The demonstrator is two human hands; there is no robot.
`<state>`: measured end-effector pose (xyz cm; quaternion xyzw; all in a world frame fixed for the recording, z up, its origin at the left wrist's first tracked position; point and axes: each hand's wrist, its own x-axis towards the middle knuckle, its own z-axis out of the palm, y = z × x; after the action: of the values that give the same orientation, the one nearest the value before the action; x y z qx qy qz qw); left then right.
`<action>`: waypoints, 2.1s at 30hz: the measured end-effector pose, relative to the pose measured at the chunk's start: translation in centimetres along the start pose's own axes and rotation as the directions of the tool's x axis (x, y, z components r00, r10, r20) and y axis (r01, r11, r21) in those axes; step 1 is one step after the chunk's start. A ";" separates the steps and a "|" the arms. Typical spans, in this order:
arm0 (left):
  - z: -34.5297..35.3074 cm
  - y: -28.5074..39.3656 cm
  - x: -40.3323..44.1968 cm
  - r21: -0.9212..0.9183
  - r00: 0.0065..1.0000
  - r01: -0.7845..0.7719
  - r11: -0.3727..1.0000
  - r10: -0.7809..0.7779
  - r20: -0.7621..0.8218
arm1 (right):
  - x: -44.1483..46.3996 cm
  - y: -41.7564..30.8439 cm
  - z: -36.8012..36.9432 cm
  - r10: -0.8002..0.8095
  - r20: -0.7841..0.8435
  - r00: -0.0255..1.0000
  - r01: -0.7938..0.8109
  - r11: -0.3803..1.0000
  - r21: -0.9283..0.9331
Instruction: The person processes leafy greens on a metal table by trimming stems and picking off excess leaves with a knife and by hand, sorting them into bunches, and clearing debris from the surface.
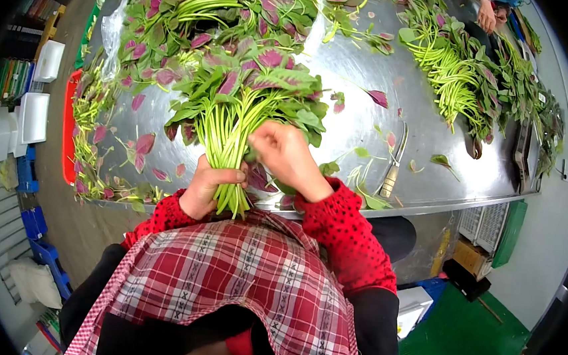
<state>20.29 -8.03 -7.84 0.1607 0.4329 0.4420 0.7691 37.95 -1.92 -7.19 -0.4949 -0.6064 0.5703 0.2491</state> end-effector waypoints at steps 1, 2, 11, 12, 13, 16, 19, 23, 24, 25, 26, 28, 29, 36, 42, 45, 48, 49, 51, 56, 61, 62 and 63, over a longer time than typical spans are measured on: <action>-0.1 0.3 0.0 0.028 0.999 -0.038 0.999 0.039 -0.024 | -0.7 -1.5 -0.4 0.019 0.116 0.993 -0.021 1.000 0.019; -0.4 0.5 -0.2 0.025 0.999 -0.039 0.999 0.040 -0.036 | -1.8 -2.7 -1.1 0.046 0.236 0.971 -0.055 0.998 0.033; -1.0 0.0 -0.5 0.121 0.979 0.110 0.987 -0.128 0.157 | -4.0 0.8 -1.0 0.327 0.293 0.898 -0.363 0.929 0.074; -0.5 -0.1 -1.0 0.199 0.956 0.164 0.966 -0.205 0.210 | -3.6 0.5 0.0 0.374 0.408 0.833 -0.431 0.900 0.056; -0.2 0.2 -0.7 0.284 0.927 0.191 0.940 -0.268 0.264 | -3.8 0.9 1.8 0.309 0.325 0.894 -0.395 0.886 0.243; -0.9 0.9 0.0 0.256 0.908 0.207 0.944 -0.283 0.309 | -3.0 0.7 3.2 0.226 0.230 0.947 -0.309 0.840 0.447; -1.3 1.8 -0.4 0.124 0.875 0.308 0.943 -0.332 0.352 | -2.9 -1.7 1.4 0.129 0.296 0.946 -0.257 0.855 0.450; -1.3 -0.2 -0.9 0.367 0.838 0.262 0.893 -0.399 0.373 | -4.5 1.3 3.2 0.165 0.333 0.928 -0.275 0.908 0.317; -1.3 -0.3 -0.9 0.435 0.826 0.279 0.856 -0.445 0.345 | -4.4 1.5 3.2 0.168 0.335 0.927 -0.277 0.909 0.312; -1.2 -0.1 -1.1 0.399 0.834 0.281 0.873 -0.428 0.349 | -4.5 1.7 3.3 0.182 0.363 0.914 -0.301 0.903 0.307; -1.5 -0.4 -1.0 0.392 0.834 0.287 0.874 -0.430 0.347 | -4.7 1.7 3.4 0.196 0.391 0.899 -0.327 0.895 0.303; -1.9 -0.6 -0.8 0.508 0.860 0.115 0.854 -0.342 0.380 | -5.0 0.6 3.9 0.232 0.366 0.901 -0.365 0.861 0.354; -1.9 -0.5 -0.9 0.554 0.877 0.039 0.832 -0.294 0.380 | -4.9 0.4 4.1 0.181 0.337 0.924 -0.299 0.891 0.341; -0.6 0.1 -1.2 0.998 0.943 -0.059 -0.016 -0.328 0.050 | -4.5 0.5 4.4 0.287 0.146 0.947 -0.322 0.845 0.427; -5.6 1.6 -2.8 0.595 0.918 0.105 0.797 -0.308 0.250 | -5.4 -9.3 -2.5 0.057 -0.046 0.997 -0.044 0.968 0.248; -4.2 0.7 -1.6 0.590 0.927 0.086 0.803 -0.281 0.247 | -2.6 -6.6 -3.8 -0.011 -0.129 0.992 0.046 0.959 0.278; -2.9 -0.7 -0.9 0.600 0.941 -0.024 0.800 -0.185 0.285 | -0.3 -7.1 -5.7 0.127 -0.190 0.974 0.011 0.804 0.594; -2.7 0.1 -0.8 0.564 0.948 -0.002 0.826 -0.177 0.264 | -0.1 -10.5 -7.3 0.070 -0.136 0.988 -0.005 0.906 0.424; -3.2 0.2 -1.5 0.529 0.963 0.043 0.847 -0.177 0.206 | -1.7 -11.3 -8.0 -0.104 -0.143 0.984 0.153 0.907 0.392; -1.5 2.0 -0.5 0.455 0.904 -0.039 0.890 -0.162 0.395 | 1.6 -7.3 -7.0 0.275 0.066 0.959 -0.276 0.860 0.430; -0.7 0.4 -0.1 0.194 0.868 0.001 0.981 -0.097 0.486 | -1.0 -7.3 -5.2 0.205 0.127 0.970 -0.224 0.962 0.157; -0.3 -0.1 0.5 0.135 0.870 0.055 0.989 -0.114 0.480 | -0.5 -3.4 -3.8 0.247 0.159 0.956 -0.256 0.966 0.040; -0.3 -1.1 0.9 0.043 0.899 0.068 0.997 -0.080 0.431 | -1.6 -5.3 -2.8 0.224 0.347 0.911 -0.259 0.964 0.059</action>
<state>20.85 -7.94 -9.17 0.2485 0.2635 0.3599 0.8599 39.33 -1.33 -1.12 -0.4474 -0.5436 0.7038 0.0945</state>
